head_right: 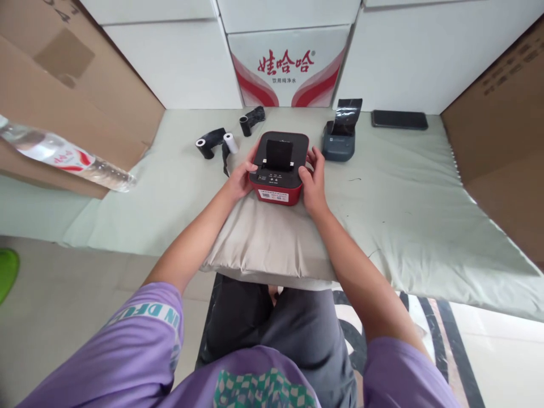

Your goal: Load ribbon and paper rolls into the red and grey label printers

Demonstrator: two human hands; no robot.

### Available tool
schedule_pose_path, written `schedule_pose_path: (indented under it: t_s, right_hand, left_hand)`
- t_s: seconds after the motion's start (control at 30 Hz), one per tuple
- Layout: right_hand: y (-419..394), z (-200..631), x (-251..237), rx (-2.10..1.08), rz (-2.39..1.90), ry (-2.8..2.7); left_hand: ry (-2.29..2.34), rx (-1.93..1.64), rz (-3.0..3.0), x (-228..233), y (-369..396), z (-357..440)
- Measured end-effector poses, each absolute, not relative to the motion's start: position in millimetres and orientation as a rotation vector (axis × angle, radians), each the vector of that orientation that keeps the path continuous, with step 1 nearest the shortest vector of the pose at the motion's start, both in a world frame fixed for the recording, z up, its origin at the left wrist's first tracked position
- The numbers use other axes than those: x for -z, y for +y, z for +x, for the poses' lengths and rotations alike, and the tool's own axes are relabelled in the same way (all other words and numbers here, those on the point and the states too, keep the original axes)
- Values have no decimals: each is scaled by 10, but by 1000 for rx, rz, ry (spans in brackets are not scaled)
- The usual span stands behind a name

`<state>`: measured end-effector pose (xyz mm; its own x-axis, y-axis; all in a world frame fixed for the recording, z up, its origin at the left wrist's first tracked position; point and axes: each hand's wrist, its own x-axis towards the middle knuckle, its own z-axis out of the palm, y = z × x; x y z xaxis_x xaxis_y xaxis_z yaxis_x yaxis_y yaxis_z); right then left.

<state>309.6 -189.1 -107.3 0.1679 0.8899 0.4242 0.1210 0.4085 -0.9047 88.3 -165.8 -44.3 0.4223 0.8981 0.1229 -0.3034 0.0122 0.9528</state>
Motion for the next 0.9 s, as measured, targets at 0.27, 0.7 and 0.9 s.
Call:
schedule_pose_path:
  t_s: [0.27,0.7,0.9]
  right_hand:
    - [-1879,3085,1098,-679,-998,-1285]
    - [-1898,3093,982,-708,-1006,-1297]
    - [-1907,3093,956,-690,-1028,-1302]
  left_hand:
    - [603,-1078,1205,526,-1626,876]
    - [705,-1112,1199,521,-1663,895]
    - [640,-1134,1228,555,-1638,868]
